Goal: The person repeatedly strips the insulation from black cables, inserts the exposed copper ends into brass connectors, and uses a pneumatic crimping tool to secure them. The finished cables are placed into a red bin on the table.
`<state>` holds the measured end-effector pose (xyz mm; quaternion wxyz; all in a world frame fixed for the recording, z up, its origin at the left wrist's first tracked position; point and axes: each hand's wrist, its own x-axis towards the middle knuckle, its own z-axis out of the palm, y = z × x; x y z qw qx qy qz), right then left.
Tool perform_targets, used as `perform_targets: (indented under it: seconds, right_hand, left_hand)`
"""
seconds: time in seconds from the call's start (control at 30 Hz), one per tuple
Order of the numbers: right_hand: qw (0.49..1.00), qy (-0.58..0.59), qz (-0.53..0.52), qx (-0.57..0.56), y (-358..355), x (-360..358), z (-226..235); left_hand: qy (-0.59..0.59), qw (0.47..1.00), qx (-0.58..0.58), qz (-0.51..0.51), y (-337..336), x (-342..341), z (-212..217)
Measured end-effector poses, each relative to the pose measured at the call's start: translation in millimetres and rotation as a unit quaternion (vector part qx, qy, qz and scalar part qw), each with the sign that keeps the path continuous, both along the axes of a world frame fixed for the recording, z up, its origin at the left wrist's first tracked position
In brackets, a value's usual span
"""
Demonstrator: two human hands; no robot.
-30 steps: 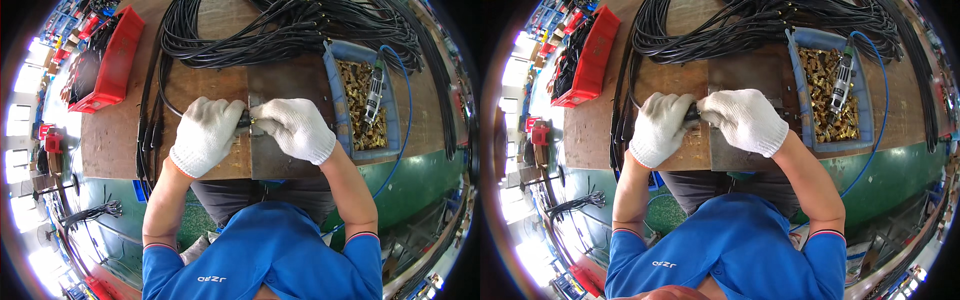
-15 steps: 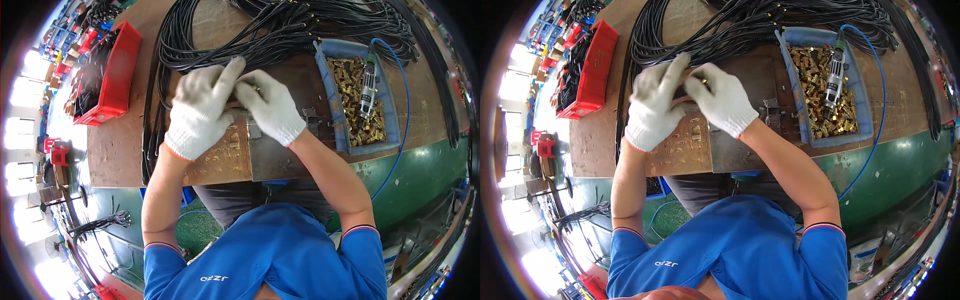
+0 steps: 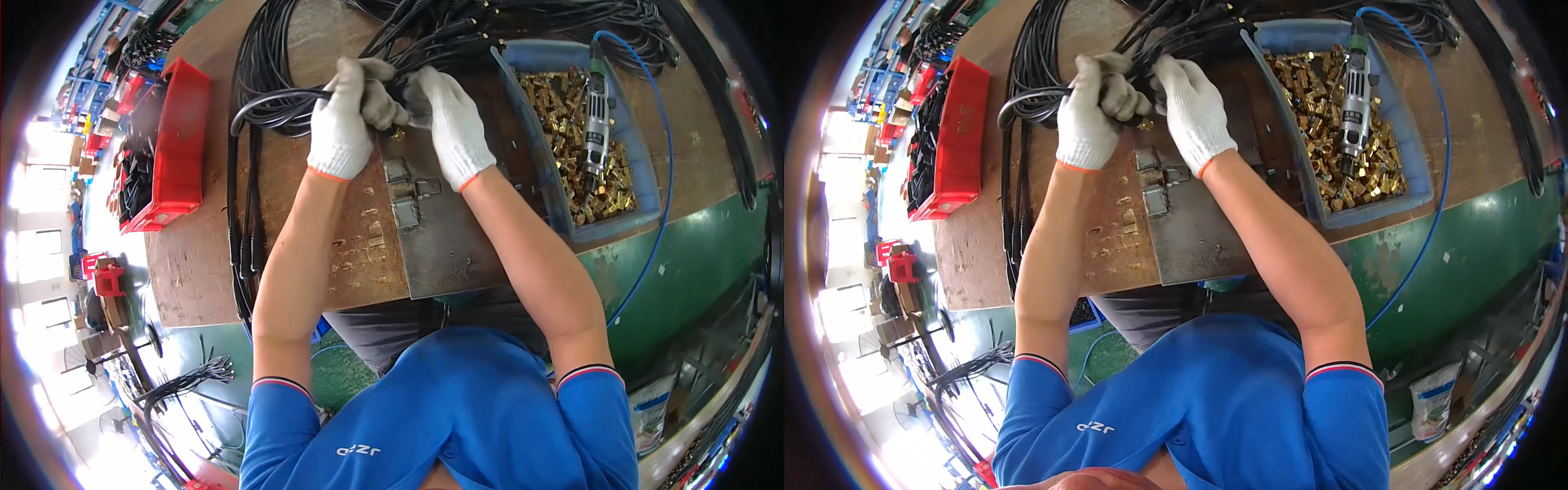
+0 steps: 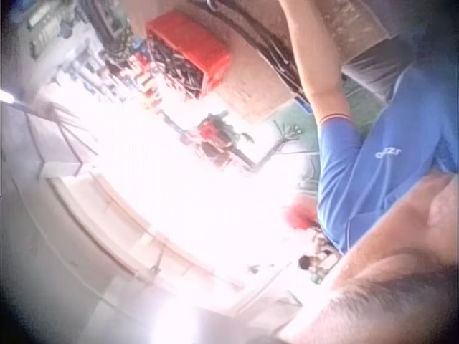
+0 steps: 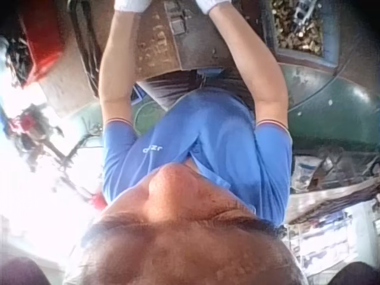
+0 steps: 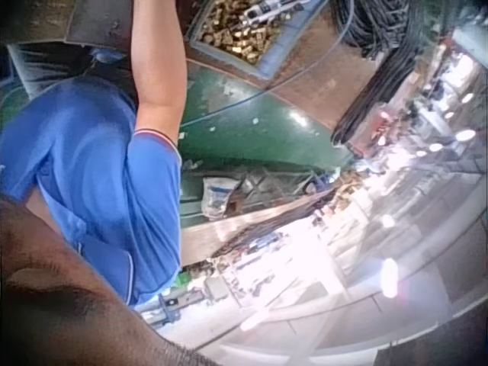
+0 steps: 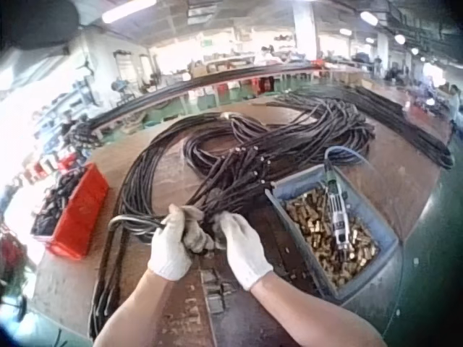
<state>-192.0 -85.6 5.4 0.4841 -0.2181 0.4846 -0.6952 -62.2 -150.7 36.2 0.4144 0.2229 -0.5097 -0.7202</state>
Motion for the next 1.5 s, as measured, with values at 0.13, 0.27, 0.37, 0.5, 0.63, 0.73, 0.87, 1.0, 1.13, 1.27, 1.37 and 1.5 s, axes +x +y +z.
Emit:
perform_targets:
  seconds: [0.13, 0.27, 0.37, 0.5, 0.63, 0.73, 0.87, 1.0, 1.13, 1.27, 1.37, 1.5]
  right_hand:
    - [0.989, 0.075, 0.097, -0.086, -9, 7, 8]
    - [0.99, 0.077, 0.103, -0.066, -9, 7, 2]
    - [0.99, 0.087, 0.051, -0.103, -8, 5, -13]
    - [0.974, 0.134, 0.074, -0.164, -3, 9, -18]
    - [0.971, 0.172, 0.075, -0.147, -5, 8, -22]
    - [0.971, 0.191, 0.07, -0.128, -16, 6, -11]
    - [0.968, 0.239, -0.077, -0.017, 25, 6, 8]
    - [0.972, 0.225, 0.066, 0.003, 81, 8, 23]
    - [0.915, 0.343, 0.158, -0.141, 104, 42, 17]
    - [0.901, 0.376, 0.152, -0.152, 113, 64, 31]
    - [0.879, 0.419, 0.144, -0.177, 114, 73, 35]
    - [0.851, 0.467, 0.147, -0.192, 117, 82, 43]
  left_hand:
    - [-0.157, 0.96, -0.229, 0.043, -13, 1, -29]
    - [-0.24, 0.951, -0.191, 0.027, -14, -1, -40]
    - [-0.235, 0.937, -0.258, -0.009, -8, -7, -35]
    - [-0.087, 0.971, -0.215, 0.051, 12, -11, -56]
    - [-0.086, 0.981, -0.165, 0.052, 9, -16, -56]
    - [-0.16, 0.974, -0.137, 0.078, 3, -5, -53]
    - [-0.144, 0.97, -0.043, 0.191, 32, 19, -22]
    - [0.009, 0.966, 0.19, 0.174, 72, 65, -16]
    - [0.122, 0.934, 0.293, 0.163, 113, 67, -17]
    - [0.196, 0.911, 0.332, 0.148, 126, 79, -31]
    - [0.228, 0.903, 0.338, 0.137, 128, 86, -35]
    - [0.294, 0.887, 0.348, 0.073, 129, 92, -30]
